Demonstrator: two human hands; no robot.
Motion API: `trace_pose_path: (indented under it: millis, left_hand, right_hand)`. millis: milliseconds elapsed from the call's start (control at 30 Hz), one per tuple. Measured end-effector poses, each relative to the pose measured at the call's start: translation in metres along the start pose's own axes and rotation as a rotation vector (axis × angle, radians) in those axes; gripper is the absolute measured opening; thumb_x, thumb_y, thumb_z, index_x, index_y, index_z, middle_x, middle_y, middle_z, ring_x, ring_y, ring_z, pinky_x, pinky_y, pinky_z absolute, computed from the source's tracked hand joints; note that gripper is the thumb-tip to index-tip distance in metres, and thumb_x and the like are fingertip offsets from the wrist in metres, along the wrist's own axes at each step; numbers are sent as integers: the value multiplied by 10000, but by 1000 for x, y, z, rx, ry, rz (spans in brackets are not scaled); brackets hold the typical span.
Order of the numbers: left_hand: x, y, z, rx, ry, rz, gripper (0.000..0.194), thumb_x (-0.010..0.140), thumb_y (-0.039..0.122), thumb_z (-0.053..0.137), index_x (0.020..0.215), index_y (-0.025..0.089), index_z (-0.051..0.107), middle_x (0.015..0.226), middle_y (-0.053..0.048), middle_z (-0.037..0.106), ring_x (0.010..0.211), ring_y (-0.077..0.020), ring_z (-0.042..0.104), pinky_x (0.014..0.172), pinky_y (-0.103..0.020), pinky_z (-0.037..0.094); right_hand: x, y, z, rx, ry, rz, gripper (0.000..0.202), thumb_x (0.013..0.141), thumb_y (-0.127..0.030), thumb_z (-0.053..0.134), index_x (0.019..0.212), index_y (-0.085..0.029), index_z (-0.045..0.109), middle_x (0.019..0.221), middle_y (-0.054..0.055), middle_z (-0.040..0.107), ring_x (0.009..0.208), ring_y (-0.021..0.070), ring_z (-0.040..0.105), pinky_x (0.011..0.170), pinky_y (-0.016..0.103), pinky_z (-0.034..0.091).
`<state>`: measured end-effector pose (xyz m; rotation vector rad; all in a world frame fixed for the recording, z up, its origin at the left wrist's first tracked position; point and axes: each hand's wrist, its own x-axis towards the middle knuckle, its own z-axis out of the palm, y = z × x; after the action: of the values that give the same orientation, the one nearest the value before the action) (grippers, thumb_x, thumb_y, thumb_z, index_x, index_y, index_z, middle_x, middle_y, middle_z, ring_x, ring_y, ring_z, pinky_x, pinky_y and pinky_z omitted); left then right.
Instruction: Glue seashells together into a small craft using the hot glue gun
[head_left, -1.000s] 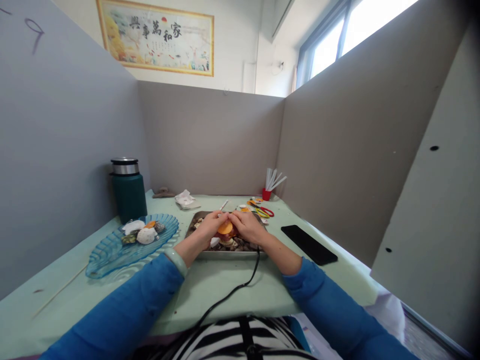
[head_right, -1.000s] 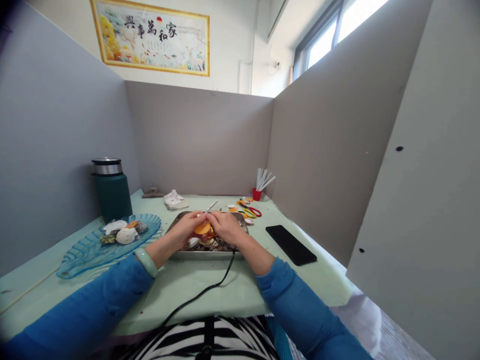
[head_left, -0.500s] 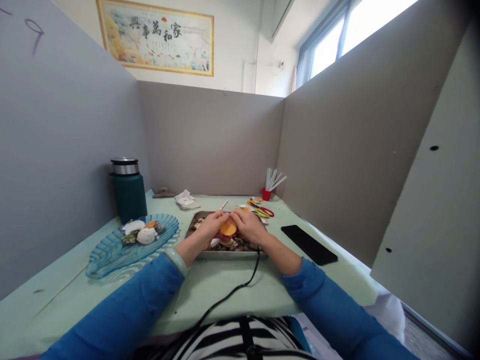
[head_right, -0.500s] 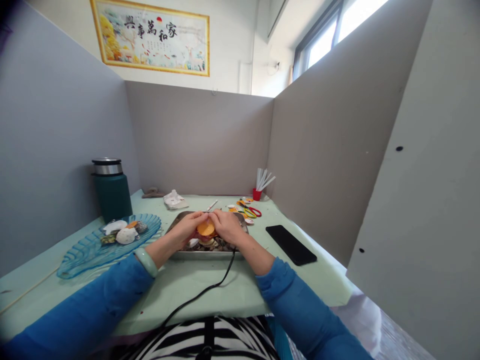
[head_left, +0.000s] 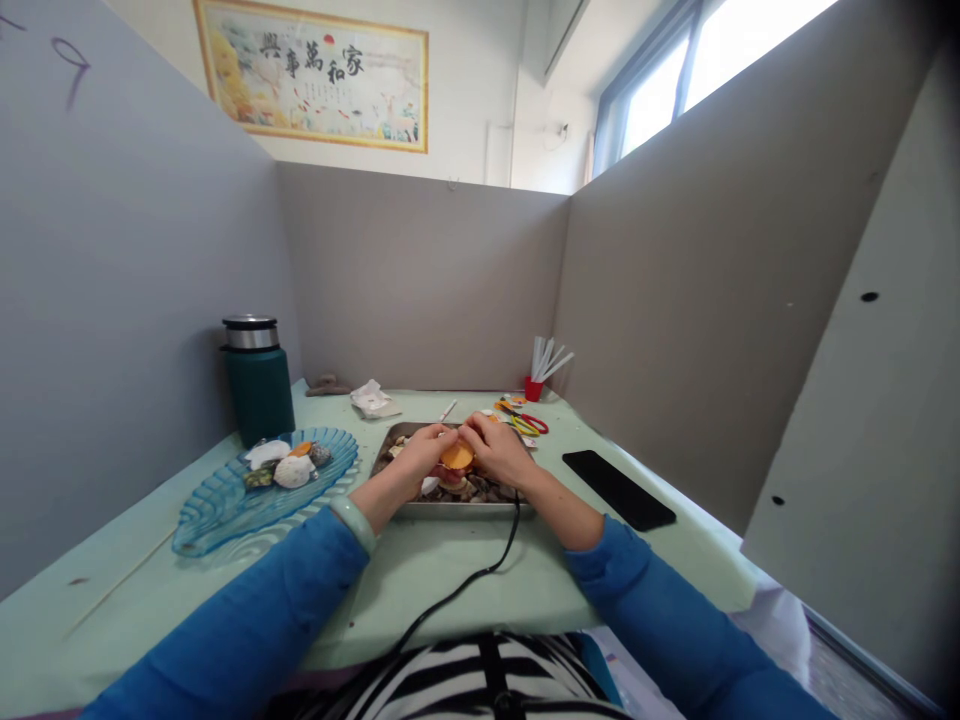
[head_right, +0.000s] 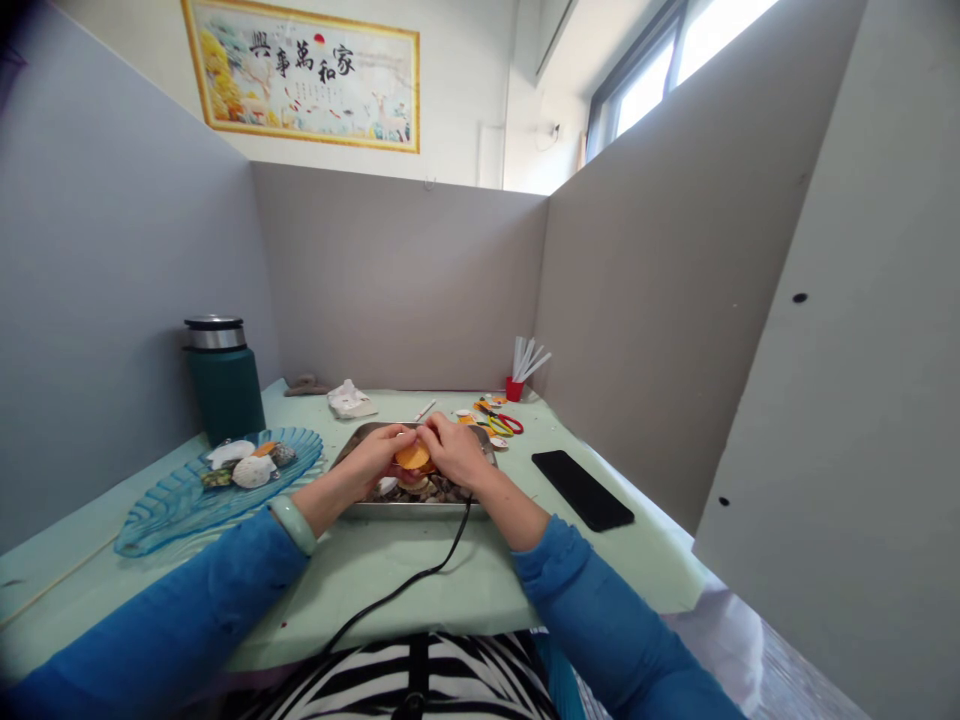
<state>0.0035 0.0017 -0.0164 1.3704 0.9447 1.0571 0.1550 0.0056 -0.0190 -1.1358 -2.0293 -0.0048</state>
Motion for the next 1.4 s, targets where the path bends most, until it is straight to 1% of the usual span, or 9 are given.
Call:
trace_pose_path:
  millis: [167,367,567,800,1033,1400]
  left_hand:
    - [1,0,0,16,27,-13,146,811,273,518,789,133,482,647,-42,573,470,-147,587,447,-289,504]
    - [1,0,0,23,36,-31,161,818,286,510,793,129,484,656,-44,574,472,-147,589,471,-306,512]
    - [0,1,0,41,43,-35,182,810,303,525,769,131,481,639,-39,567,477,-153,589,441,-293,498]
    - [3,-3,-2,28,-4,-38,210,821,339,502,814,130,496,663,-47,580,441,-148,578,429,-299,494]
    - [2,-1,0,55,45,-40,187,823,311,509,765,137,470,635,-43,575,492,-163,602,452,-303,508]
    - [-1,2,0,33,53,-35,203,791,320,561,761,131,496,641,-52,587,500,-151,599,447,-280,504]
  right_hand:
    - [0,-2,-2,58,-24,-61,190,882,-266,415,895,-183,585,757,14,617,689,126,534,640,218,350]
    - [-1,-3,-2,94,-68,-115,200,877,-236,420,968,-187,592,851,27,644,737,127,558,663,216,369]
    - [-1,-3,-2,62,-75,-97,197,875,-237,428,947,-187,605,817,27,647,716,129,559,661,221,374]
    - [0,-2,0,41,-69,-68,186,864,-240,447,930,-185,613,802,32,651,710,134,560,662,226,372]
    - [-1,-3,-2,31,-52,-77,180,857,-237,454,912,-188,619,770,21,647,676,126,551,632,217,358]
    - [-2,-4,-3,32,-44,-76,183,853,-249,458,907,-189,622,738,14,635,648,123,539,613,215,351]
